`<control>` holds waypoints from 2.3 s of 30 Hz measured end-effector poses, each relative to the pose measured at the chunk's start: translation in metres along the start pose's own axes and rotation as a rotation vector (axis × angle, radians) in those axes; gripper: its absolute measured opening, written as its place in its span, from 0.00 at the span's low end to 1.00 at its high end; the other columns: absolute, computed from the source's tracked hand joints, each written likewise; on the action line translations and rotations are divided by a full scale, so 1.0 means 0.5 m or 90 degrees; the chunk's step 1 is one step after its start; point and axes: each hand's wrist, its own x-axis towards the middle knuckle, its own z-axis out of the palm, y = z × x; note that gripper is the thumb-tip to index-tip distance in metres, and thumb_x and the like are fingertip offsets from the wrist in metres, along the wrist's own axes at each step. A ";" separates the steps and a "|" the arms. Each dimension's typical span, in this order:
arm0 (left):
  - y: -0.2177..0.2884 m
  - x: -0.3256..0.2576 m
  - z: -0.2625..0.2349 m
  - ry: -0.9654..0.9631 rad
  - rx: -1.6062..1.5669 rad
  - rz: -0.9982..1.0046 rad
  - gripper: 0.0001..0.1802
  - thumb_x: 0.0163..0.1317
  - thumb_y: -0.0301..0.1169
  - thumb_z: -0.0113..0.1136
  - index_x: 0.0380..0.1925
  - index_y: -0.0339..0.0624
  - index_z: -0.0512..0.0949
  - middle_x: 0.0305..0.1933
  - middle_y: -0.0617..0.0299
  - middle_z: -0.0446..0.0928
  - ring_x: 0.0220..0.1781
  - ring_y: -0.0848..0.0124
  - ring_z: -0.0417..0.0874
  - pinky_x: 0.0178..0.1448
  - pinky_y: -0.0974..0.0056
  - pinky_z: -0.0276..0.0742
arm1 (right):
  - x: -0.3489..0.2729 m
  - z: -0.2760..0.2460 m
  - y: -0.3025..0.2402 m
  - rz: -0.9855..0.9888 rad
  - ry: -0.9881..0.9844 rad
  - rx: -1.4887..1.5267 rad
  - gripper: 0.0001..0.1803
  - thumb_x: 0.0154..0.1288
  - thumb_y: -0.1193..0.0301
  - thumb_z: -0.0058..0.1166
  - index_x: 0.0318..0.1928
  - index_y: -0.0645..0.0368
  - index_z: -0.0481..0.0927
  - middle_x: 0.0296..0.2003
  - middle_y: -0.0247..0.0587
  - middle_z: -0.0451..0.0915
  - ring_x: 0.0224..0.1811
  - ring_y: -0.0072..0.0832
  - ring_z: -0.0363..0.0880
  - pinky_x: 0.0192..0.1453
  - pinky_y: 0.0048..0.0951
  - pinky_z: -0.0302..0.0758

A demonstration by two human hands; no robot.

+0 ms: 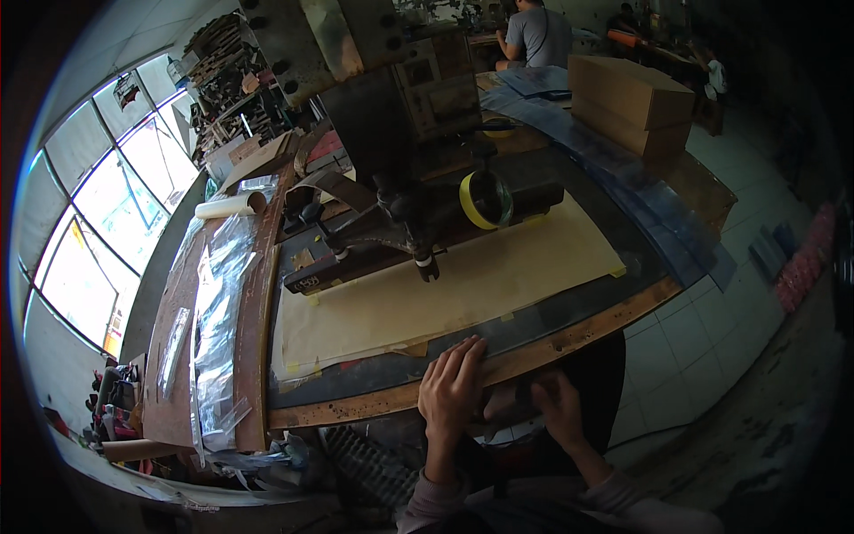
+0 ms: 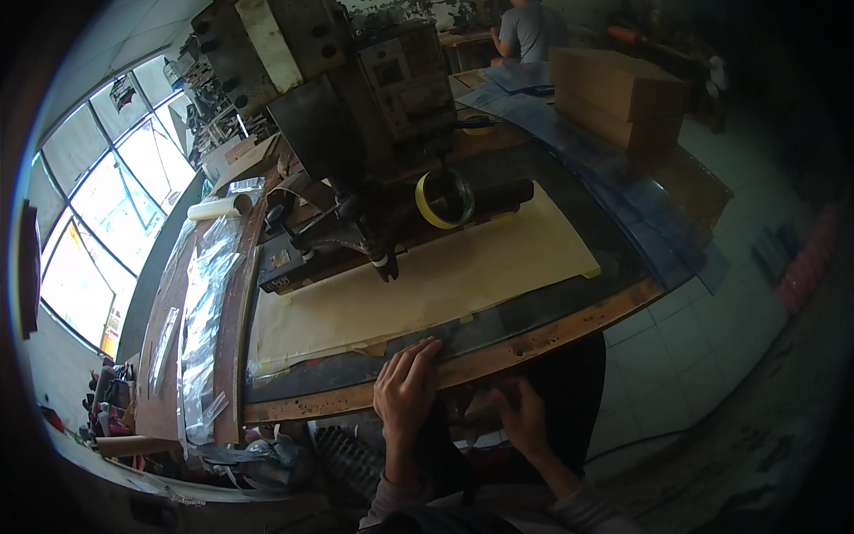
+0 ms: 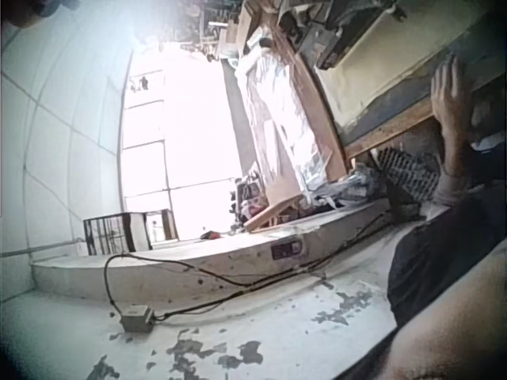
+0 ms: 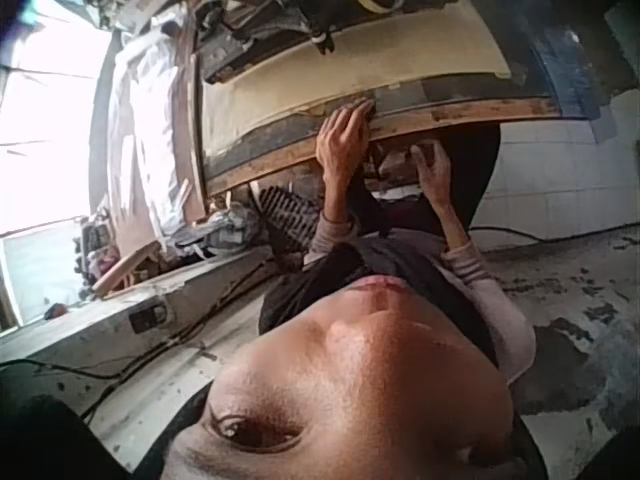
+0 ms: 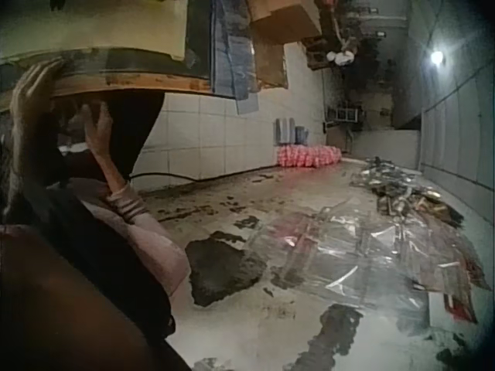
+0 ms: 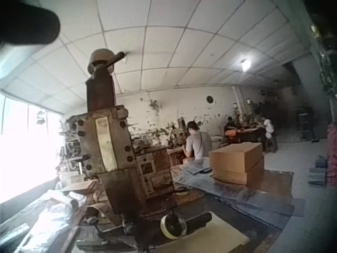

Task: The person assembles plastic components by placing a clear sheet onto a base, aligning a small adhesive strip, and pressing it down by hand.

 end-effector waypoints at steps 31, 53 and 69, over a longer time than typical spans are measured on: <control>0.020 0.006 -0.103 -0.201 -0.203 0.023 0.16 0.58 0.27 0.59 0.48 0.46 0.78 0.55 0.59 0.77 0.64 0.63 0.72 0.70 0.50 0.58 | -0.055 -0.127 -0.262 0.318 -0.225 0.148 0.05 0.66 0.75 0.53 0.39 0.63 0.71 0.15 0.28 0.69 0.15 0.11 0.63 0.18 0.16 0.59; -0.066 0.095 -0.078 -0.223 -0.478 -0.325 0.07 0.58 0.26 0.64 0.36 0.35 0.81 0.31 0.63 0.81 0.34 0.79 0.79 0.42 0.72 0.74 | 0.032 -0.455 -0.221 0.298 -0.334 -0.127 0.21 0.47 0.61 0.74 0.27 0.62 0.76 0.17 0.33 0.76 0.17 0.13 0.70 0.19 0.17 0.63; -0.024 -0.212 -0.201 -0.715 0.041 -0.397 0.21 0.56 0.35 0.65 0.48 0.40 0.74 0.31 0.49 0.81 0.34 0.50 0.83 0.39 0.55 0.78 | 0.264 -0.319 -0.448 -0.290 -0.471 -0.680 0.16 0.48 0.62 0.67 0.20 0.58 0.74 0.20 0.34 0.68 0.32 0.29 0.70 0.57 0.43 0.65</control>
